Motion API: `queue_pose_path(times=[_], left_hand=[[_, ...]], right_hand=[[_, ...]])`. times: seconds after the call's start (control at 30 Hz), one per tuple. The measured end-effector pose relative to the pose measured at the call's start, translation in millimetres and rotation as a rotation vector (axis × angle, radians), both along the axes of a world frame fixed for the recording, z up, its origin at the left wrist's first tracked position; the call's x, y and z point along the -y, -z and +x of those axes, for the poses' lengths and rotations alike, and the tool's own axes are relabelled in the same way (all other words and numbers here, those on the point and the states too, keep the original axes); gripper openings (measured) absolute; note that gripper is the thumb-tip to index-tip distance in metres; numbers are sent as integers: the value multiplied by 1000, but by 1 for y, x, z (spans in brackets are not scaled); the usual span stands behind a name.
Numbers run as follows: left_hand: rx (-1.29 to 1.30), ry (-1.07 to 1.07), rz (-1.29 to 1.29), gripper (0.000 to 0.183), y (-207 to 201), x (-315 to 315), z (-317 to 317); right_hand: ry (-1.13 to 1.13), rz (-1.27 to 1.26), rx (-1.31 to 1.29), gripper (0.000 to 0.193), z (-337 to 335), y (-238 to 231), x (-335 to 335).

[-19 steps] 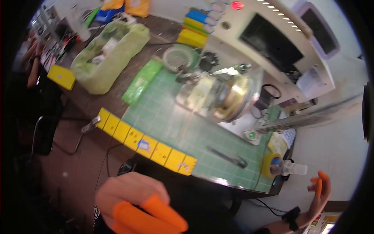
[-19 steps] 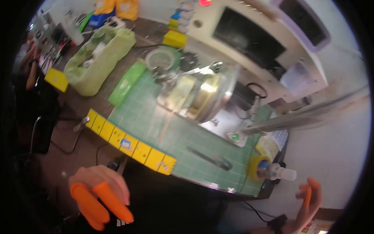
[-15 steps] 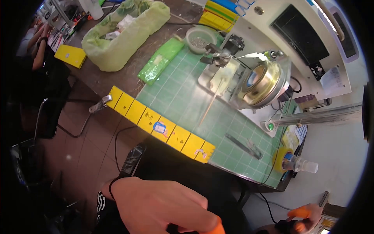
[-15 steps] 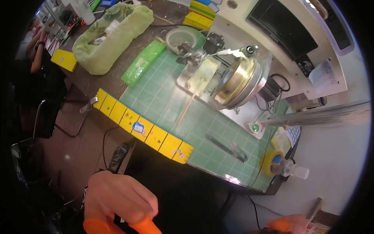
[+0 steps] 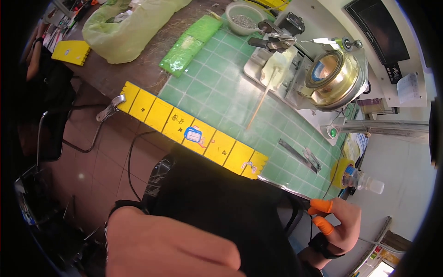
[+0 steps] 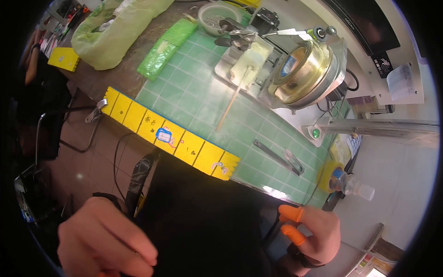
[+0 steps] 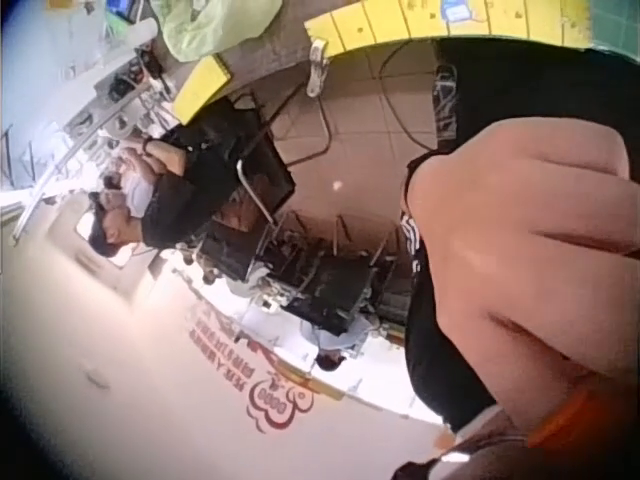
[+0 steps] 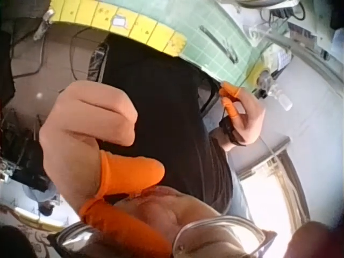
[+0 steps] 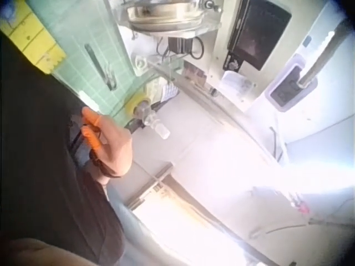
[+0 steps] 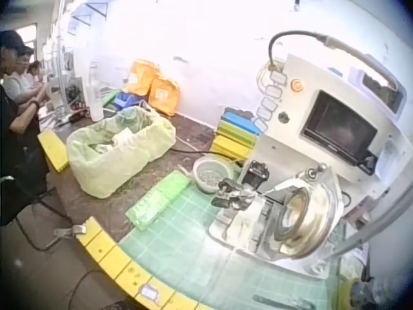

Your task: The person is preparing and testing an optical fiber using a precision cutting and splicing machine.

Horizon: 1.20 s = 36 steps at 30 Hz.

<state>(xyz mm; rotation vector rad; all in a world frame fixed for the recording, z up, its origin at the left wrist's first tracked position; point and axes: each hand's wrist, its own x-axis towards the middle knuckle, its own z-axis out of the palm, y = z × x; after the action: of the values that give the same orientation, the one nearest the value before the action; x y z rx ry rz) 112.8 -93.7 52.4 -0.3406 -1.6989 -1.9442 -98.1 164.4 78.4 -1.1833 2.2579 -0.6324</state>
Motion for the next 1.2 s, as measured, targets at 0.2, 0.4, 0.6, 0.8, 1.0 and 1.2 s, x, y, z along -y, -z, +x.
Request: queue_pose_path(times=[0.2,0.4,0.6,0.8,1.0,1.2], left_hand=[[-20,-11,-470,13,-27,74,-35],[350,-438,-772,23,-19,113,-109],[314,-521,-1302,27,12,139,-182],[218,-383,-1253,20,30,143,-211],[19,-500,-1348,18,28,138,-213],[252,-152,-761,12,35,127,-217]], right_hand=[[183,45,135,24,-30,13,3],[382,160,-30,10,-55,52,-14],[443,145,-146,10,-78,71,-17],[431,149,-213,27,-84,94,-13],[392,120,-216,32,-86,99,-12],[367,90,-60,33,-88,102,-10]])
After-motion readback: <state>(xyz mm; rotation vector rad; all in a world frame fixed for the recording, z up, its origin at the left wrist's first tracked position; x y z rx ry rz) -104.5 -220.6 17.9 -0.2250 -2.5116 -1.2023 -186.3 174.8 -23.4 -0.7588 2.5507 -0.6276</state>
